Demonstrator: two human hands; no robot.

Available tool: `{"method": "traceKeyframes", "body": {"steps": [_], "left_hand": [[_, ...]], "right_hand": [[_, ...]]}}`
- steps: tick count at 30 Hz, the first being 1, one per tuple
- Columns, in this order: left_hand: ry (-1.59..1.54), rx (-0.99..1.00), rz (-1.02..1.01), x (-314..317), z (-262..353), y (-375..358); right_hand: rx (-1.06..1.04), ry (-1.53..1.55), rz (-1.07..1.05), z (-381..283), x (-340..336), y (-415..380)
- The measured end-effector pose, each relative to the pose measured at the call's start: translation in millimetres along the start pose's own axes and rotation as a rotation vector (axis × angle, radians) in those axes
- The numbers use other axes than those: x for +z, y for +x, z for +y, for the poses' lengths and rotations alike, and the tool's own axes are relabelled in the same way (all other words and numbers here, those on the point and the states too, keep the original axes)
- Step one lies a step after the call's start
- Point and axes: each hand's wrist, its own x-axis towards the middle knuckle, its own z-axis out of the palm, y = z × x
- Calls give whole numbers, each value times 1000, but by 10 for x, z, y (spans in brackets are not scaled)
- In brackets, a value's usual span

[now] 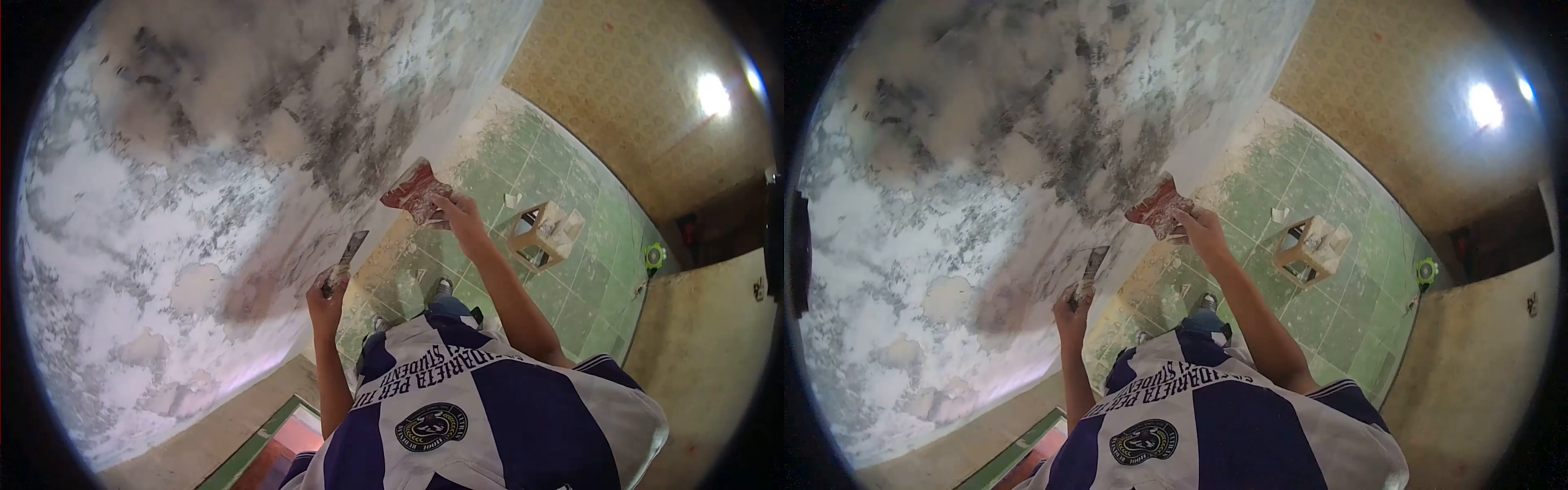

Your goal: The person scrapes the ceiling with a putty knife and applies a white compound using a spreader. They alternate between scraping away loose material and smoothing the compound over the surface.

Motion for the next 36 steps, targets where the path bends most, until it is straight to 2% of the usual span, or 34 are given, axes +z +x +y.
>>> {"method": "traceKeyframes", "body": {"steps": [4,9,12,15,16,18,20,21,23,25,27,30,31,34,35,36], "left_hand": [[63,-1,15,29,127,-74],[45,-39,87,-46,-166,-202],[105,-99,153,-41,17,-308],[204,-91,204,50,200,-391],[181,-93,251,112,199,-423],[169,-97,326,222,188,-520],[211,-312,333,363,203,-612],[212,-310,354,483,243,-649],[-8,-181,424,754,313,-712],[-36,-169,447,921,318,-762],[-18,-214,457,1059,297,-775],[-62,-182,534,1319,325,-699],[-68,-174,555,1397,350,-659],[-12,-167,582,1563,447,-522],[56,-185,563,1597,497,-489],[123,-205,543,1632,555,-457]], "right_hand": [[129,69,74,375,-114,206],[196,109,52,619,-233,562],[197,87,16,732,-214,998],[188,-34,-6,1059,-206,1817],[188,-121,-9,952,-129,1983],[198,-48,-74,522,38,2047],[216,25,-125,118,251,2022],[163,34,-147,8,345,2061],[105,38,-186,-292,498,1985],[-96,142,-255,-783,588,1615],[-169,153,-345,-1332,562,1186],[-288,139,-523,-1921,325,627],[-324,109,-616,-1979,246,516],[-434,66,-708,-1851,-26,527],[-442,66,-725,-1748,-115,596],[-338,74,-725,-1606,-204,705]]}}
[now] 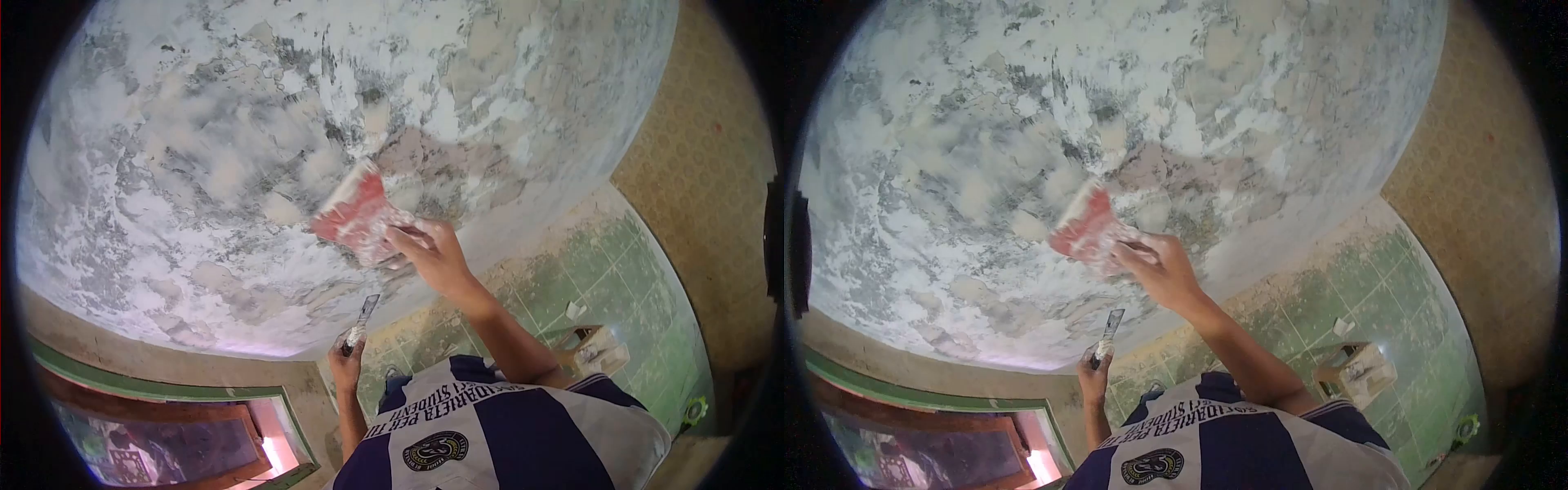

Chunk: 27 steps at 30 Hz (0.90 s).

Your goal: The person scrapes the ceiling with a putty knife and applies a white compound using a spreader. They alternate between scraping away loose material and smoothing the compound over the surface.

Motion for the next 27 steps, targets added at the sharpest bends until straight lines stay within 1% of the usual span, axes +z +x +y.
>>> {"method": "traceKeyframes", "body": {"steps": [1,2,3,4,5,7,9,10,11,13,15,16,17,18,19,21,22,24,27], "left_hand": [[-2,2,15,33,89,-18],[-40,6,6,68,193,-43],[-77,12,-4,103,257,-52],[-76,13,8,131,263,-58],[-79,13,19,161,246,-72],[-80,13,32,237,185,-81],[-162,0,64,313,166,-122],[-147,-25,57,306,179,-165],[-179,-67,10,289,179,-204],[-215,-136,-42,364,390,-253],[-312,-135,-68,400,726,-288],[-308,-154,-72,419,811,-280],[-286,-104,-104,430,875,-274],[-267,-49,-136,441,931,-259],[-268,-58,-140,447,990,-250],[-233,-15,-186,449,1066,-227],[-188,18,-194,442,1049,-211],[-186,17,-209,436,1060,-209],[-150,29,-222,412,1004,-217]], "right_hand": [[95,43,11,118,-117,-38],[91,45,-3,181,-216,-89],[154,91,43,232,-312,-138],[219,136,90,292,-402,-185],[218,139,81,387,-492,-237],[280,132,150,547,-658,-295],[265,155,159,621,-800,-311],[261,179,176,674,-830,-403],[299,189,192,730,-861,-505],[242,317,167,751,-981,-522],[268,355,183,786,-1041,-574],[255,402,186,764,-1056,-602],[239,448,189,754,-1078,-647],[253,429,181,771,-1110,-689],[261,427,187,749,-1132,-721],[304,300,178,675,-1168,-764],[308,297,184,660,-1202,-786],[304,238,133,631,-1274,-824],[285,225,151,499,-1326,-858]]}}
